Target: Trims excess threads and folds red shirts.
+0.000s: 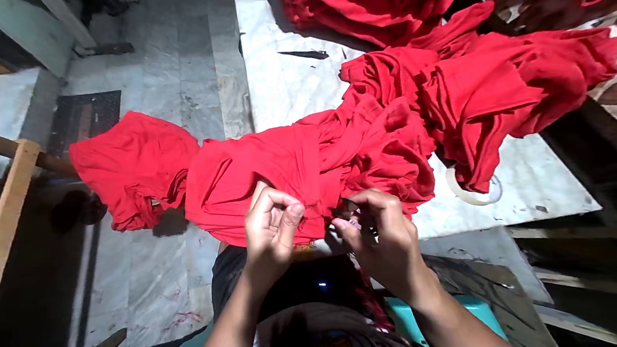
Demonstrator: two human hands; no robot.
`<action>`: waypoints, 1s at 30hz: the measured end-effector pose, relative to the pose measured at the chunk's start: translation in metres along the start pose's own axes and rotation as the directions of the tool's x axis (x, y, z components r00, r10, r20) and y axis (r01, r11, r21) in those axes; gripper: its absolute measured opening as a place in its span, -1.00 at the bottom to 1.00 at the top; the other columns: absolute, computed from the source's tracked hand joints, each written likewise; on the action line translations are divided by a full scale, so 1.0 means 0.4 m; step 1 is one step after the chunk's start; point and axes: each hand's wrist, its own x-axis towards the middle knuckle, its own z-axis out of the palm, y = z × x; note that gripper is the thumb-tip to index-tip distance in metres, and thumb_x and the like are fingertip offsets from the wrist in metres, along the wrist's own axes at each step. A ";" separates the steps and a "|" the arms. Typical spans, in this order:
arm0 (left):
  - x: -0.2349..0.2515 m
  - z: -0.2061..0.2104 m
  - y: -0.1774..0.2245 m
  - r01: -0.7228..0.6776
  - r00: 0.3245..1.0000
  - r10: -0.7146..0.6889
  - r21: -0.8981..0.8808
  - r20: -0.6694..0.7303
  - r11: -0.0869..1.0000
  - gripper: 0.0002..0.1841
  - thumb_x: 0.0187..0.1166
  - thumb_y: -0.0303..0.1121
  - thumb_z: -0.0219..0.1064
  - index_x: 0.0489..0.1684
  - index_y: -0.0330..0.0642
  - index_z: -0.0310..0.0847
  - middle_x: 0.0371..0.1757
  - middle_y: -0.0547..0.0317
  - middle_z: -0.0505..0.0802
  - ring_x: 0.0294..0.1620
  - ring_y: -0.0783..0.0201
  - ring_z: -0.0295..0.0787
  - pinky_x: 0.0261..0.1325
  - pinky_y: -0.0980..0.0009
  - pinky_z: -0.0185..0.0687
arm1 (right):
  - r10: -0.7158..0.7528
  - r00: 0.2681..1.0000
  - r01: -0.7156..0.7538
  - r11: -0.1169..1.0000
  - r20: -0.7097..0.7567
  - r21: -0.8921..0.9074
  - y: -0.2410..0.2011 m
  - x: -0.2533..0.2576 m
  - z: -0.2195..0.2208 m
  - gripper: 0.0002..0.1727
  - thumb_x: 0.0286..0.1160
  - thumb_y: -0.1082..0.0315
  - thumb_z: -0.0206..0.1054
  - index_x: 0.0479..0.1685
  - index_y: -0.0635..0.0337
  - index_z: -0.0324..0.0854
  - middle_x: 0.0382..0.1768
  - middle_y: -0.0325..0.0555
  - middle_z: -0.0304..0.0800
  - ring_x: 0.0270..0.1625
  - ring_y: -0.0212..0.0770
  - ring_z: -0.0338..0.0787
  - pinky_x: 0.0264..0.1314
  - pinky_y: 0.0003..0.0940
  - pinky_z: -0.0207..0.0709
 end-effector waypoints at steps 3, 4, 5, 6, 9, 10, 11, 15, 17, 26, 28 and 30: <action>-0.005 0.002 0.005 -0.008 1.000 0.008 -0.003 0.011 1.000 -0.86 0.67 -0.27 0.28 -0.34 0.05 0.58 -0.28 0.58 0.60 -0.23 0.81 0.53 -0.16 0.84 0.51 | -0.025 0.999 0.024 0.998 -0.021 -0.050 -0.012 0.000 0.007 -0.69 0.69 0.18 0.26 0.01 0.32 0.58 -0.33 -0.03 0.77 -0.35 -0.45 0.69 -0.26 -0.72 0.50; -0.005 0.002 0.008 -0.017 1.000 0.017 0.020 0.013 1.000 -0.86 0.67 -0.27 0.28 -0.34 0.04 0.58 -0.28 0.57 0.60 -0.22 0.80 0.52 -0.14 0.83 0.50 | -0.036 0.999 0.033 0.996 -0.035 -0.078 -0.016 0.003 0.012 -0.70 0.68 0.18 0.26 -0.02 0.29 0.61 -0.36 -0.03 0.78 -0.39 -0.40 0.70 -0.32 -0.67 0.49; -0.006 0.003 0.010 -0.026 1.000 0.025 0.051 0.014 0.998 -0.85 0.67 -0.27 0.28 -0.35 0.01 0.58 -0.28 0.54 0.59 -0.20 0.79 0.52 -0.13 0.84 0.48 | -0.048 0.998 0.042 0.993 -0.044 -0.110 -0.019 0.007 0.015 -0.71 0.68 0.17 0.26 -0.04 0.27 0.63 -0.38 -0.03 0.79 -0.41 -0.36 0.70 -0.36 -0.61 0.48; -0.006 0.003 0.012 -0.037 0.999 0.036 0.084 0.018 0.996 -0.84 0.67 -0.26 0.28 -0.36 -0.02 0.57 -0.29 0.52 0.58 -0.21 0.79 0.51 -0.13 0.85 0.47 | -0.059 0.997 0.051 0.989 -0.052 -0.137 -0.021 0.011 0.018 -0.71 0.68 0.17 0.25 -0.07 0.26 0.64 -0.40 -0.04 0.79 -0.43 -0.33 0.70 -0.39 -0.59 0.47; -0.007 0.004 0.012 -0.073 0.997 0.069 0.133 0.035 0.988 -0.81 0.67 -0.27 0.29 -0.37 -0.09 0.54 -0.28 0.46 0.58 -0.25 0.80 0.51 -0.17 0.87 0.50 | -0.082 0.995 0.072 0.983 -0.057 -0.169 -0.024 0.022 0.023 -0.71 0.70 0.17 0.25 -0.10 0.27 0.65 -0.41 -0.03 0.80 -0.44 -0.32 0.70 -0.39 -0.59 0.46; -0.007 0.004 0.011 -0.075 0.997 0.071 0.125 0.039 0.989 -0.81 0.67 -0.27 0.29 -0.36 -0.09 0.55 -0.27 0.47 0.59 -0.23 0.80 0.53 -0.16 0.86 0.53 | -0.087 0.995 0.076 0.982 -0.056 -0.172 -0.024 0.025 0.025 -0.70 0.69 0.18 0.24 -0.12 0.27 0.66 -0.42 -0.03 0.79 -0.45 -0.31 0.69 -0.40 -0.58 0.45; -0.007 0.004 0.010 -0.075 0.997 0.071 0.116 0.040 0.990 -0.82 0.67 -0.27 0.30 -0.37 -0.08 0.55 -0.26 0.47 0.60 -0.21 0.80 0.55 -0.13 0.85 0.57 | -0.090 0.994 0.079 0.981 -0.056 -0.176 -0.024 0.027 0.025 -0.71 0.68 0.19 0.24 -0.15 0.27 0.68 -0.45 -0.04 0.79 -0.47 -0.31 0.69 -0.41 -0.58 0.44; -0.007 0.006 0.007 -0.071 0.997 0.069 0.097 0.026 0.993 -0.82 0.65 -0.26 0.32 -0.37 -0.07 0.57 -0.27 0.49 0.61 -0.21 0.80 0.56 -0.12 0.84 0.57 | -0.090 0.996 0.086 0.987 -0.024 -0.135 -0.024 0.027 0.015 -0.72 0.69 0.24 0.22 -0.20 0.27 0.71 -0.48 -0.05 0.80 -0.47 -0.34 0.72 -0.42 -0.59 0.45; -0.007 0.006 0.005 -0.076 0.997 0.074 0.091 0.024 0.993 -0.82 0.64 -0.25 0.33 -0.36 -0.07 0.59 -0.26 0.51 0.64 -0.18 0.80 0.59 -0.10 0.83 0.60 | -0.083 0.996 0.081 0.988 -0.010 -0.129 -0.025 0.027 0.011 -0.73 0.70 0.21 0.21 -0.17 0.26 0.67 -0.45 -0.05 0.79 -0.42 -0.36 0.71 -0.38 -0.62 0.47; -0.009 0.003 0.004 -0.080 0.997 0.079 0.075 0.020 0.994 -0.85 0.63 -0.30 0.33 -0.37 -0.06 0.60 -0.26 0.51 0.65 -0.17 0.78 0.59 -0.08 0.81 0.61 | -0.073 0.997 0.077 0.991 0.039 -0.112 -0.024 0.030 0.002 -0.71 0.69 0.22 0.20 -0.19 0.28 0.68 -0.46 -0.06 0.79 -0.49 -0.37 0.68 -0.45 -0.59 0.44; -0.011 0.006 0.002 -0.084 0.996 0.082 0.073 0.021 0.994 -0.85 0.63 -0.30 0.33 -0.37 -0.06 0.61 -0.26 0.51 0.66 -0.16 0.78 0.61 -0.07 0.80 0.62 | -0.070 0.997 0.074 0.990 0.042 -0.123 -0.026 0.031 0.006 -0.71 0.70 0.21 0.20 -0.20 0.27 0.68 -0.47 -0.06 0.78 -0.49 -0.35 0.66 -0.46 -0.58 0.42; -0.011 0.008 0.000 -0.088 0.996 0.086 0.091 0.024 0.992 -0.84 0.63 -0.28 0.33 -0.38 -0.06 0.61 -0.25 0.51 0.67 -0.15 0.77 0.61 -0.07 0.80 0.62 | -0.063 0.997 0.069 0.986 0.043 -0.153 -0.026 0.035 0.011 -0.69 0.71 0.21 0.18 -0.22 0.26 0.69 -0.48 -0.06 0.79 -0.51 -0.31 0.71 -0.50 -0.52 0.43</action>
